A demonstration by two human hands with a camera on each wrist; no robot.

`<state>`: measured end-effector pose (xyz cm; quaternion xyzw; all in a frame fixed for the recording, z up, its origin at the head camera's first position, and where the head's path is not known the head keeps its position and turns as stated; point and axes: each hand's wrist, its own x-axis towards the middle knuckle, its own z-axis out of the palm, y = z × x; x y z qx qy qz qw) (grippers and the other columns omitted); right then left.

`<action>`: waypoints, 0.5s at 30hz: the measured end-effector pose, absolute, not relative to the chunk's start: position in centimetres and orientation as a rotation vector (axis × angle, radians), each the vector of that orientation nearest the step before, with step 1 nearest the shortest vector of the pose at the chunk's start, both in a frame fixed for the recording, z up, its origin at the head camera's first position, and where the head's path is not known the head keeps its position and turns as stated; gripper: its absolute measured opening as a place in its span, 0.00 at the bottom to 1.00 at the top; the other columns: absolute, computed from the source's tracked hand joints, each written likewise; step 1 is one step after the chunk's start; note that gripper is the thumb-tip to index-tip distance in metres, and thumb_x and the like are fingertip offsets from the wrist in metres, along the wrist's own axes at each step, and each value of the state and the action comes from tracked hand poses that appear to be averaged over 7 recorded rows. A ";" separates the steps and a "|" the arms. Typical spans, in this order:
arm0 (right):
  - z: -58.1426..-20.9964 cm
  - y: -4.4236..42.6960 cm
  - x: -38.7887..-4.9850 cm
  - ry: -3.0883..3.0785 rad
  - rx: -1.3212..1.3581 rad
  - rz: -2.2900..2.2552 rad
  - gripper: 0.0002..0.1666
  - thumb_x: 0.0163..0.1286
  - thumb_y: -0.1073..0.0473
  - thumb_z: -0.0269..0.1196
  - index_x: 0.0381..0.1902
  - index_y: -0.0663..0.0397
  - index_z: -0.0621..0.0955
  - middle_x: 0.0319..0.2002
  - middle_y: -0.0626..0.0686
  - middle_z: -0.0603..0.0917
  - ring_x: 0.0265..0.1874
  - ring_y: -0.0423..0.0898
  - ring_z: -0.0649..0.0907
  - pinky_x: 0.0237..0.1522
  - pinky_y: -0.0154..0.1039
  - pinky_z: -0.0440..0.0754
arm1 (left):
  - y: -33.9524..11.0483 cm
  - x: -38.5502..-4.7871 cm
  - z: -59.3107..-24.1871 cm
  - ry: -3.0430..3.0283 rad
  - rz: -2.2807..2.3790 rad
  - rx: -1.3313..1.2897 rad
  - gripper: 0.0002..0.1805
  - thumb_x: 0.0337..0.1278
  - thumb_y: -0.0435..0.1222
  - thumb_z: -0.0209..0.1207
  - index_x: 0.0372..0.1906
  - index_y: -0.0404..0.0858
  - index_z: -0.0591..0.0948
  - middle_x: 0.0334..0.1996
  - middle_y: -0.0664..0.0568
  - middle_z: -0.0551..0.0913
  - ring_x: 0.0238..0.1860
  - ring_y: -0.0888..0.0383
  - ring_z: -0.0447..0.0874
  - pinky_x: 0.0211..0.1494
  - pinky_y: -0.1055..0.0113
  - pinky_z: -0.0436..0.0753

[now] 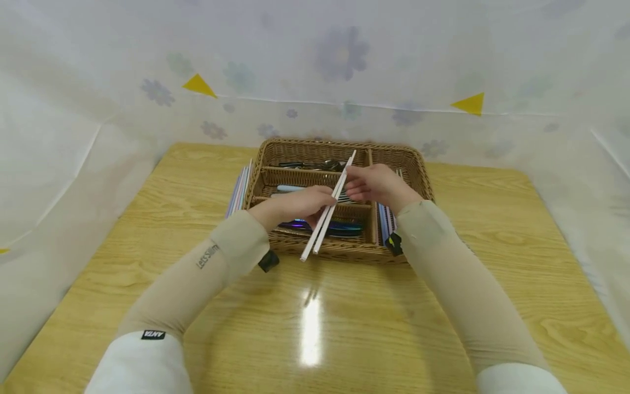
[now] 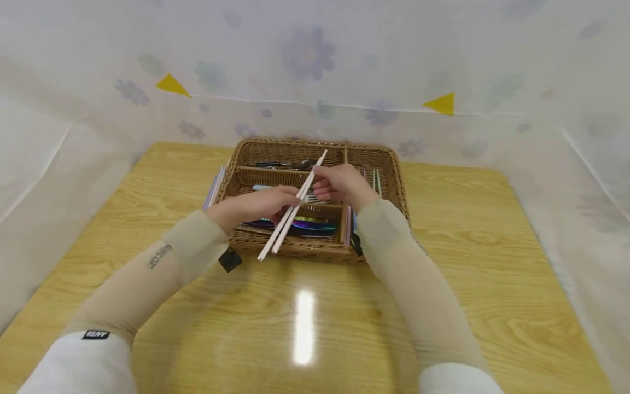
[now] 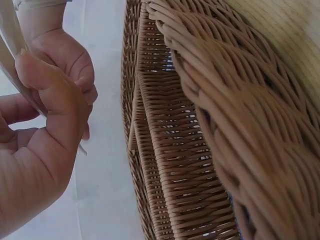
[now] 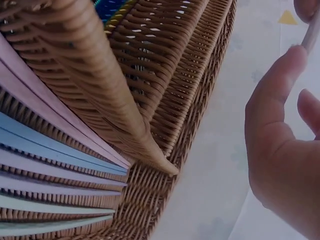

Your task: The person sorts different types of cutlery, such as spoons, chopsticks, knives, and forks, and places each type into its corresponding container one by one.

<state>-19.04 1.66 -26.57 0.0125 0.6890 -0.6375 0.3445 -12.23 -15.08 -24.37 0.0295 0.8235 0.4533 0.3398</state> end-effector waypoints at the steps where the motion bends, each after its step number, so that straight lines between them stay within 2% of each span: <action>1: -26.7 1.6 -19.1 1.769 0.051 -1.667 0.21 0.72 0.50 0.52 0.51 0.63 0.74 0.28 0.50 0.78 0.25 0.41 0.80 0.32 0.30 0.82 | -15.1 -12.2 -24.5 2.139 1.174 0.083 0.10 0.72 0.36 0.37 0.36 0.36 0.67 0.22 0.51 0.69 0.19 0.60 0.71 0.23 0.69 0.77; 3: -26.8 1.4 -19.2 1.746 0.077 -1.679 0.16 0.71 0.52 0.53 0.43 0.60 0.75 0.26 0.50 0.78 0.24 0.41 0.80 0.31 0.31 0.82 | -15.1 -12.3 -24.7 2.133 1.156 0.102 0.10 0.72 0.37 0.37 0.36 0.37 0.66 0.22 0.51 0.69 0.20 0.59 0.71 0.25 0.68 0.78; 5: -26.9 1.3 -19.3 1.732 0.096 -1.686 0.13 0.71 0.53 0.54 0.40 0.58 0.75 0.25 0.50 0.78 0.23 0.41 0.80 0.31 0.30 0.82 | -15.1 -12.3 -24.8 2.124 1.152 0.112 0.10 0.72 0.38 0.37 0.36 0.37 0.66 0.23 0.51 0.68 0.21 0.58 0.71 0.26 0.67 0.79; 10: -26.7 1.4 -19.4 1.709 0.127 -1.731 0.14 0.71 0.56 0.54 0.49 0.60 0.74 0.26 0.50 0.77 0.24 0.41 0.79 0.32 0.29 0.82 | -15.2 -12.2 -25.2 2.139 1.178 0.121 0.13 0.73 0.40 0.38 0.38 0.36 0.69 0.24 0.51 0.69 0.23 0.58 0.72 0.28 0.66 0.79; 12: -26.5 1.7 -19.5 1.691 0.131 -1.771 0.13 0.71 0.57 0.54 0.47 0.60 0.75 0.25 0.50 0.77 0.24 0.41 0.79 0.32 0.29 0.82 | -15.4 -12.0 -25.4 2.149 1.164 0.136 0.17 0.74 0.43 0.37 0.41 0.36 0.73 0.26 0.51 0.70 0.24 0.59 0.73 0.29 0.66 0.80; 15: -26.1 2.3 -19.9 1.677 0.139 -1.832 0.08 0.71 0.59 0.53 0.39 0.58 0.76 0.23 0.49 0.78 0.23 0.41 0.80 0.32 0.29 0.82 | -16.0 -11.6 -25.6 2.116 1.145 0.181 0.23 0.74 0.46 0.34 0.46 0.36 0.76 0.28 0.51 0.72 0.25 0.58 0.74 0.31 0.65 0.79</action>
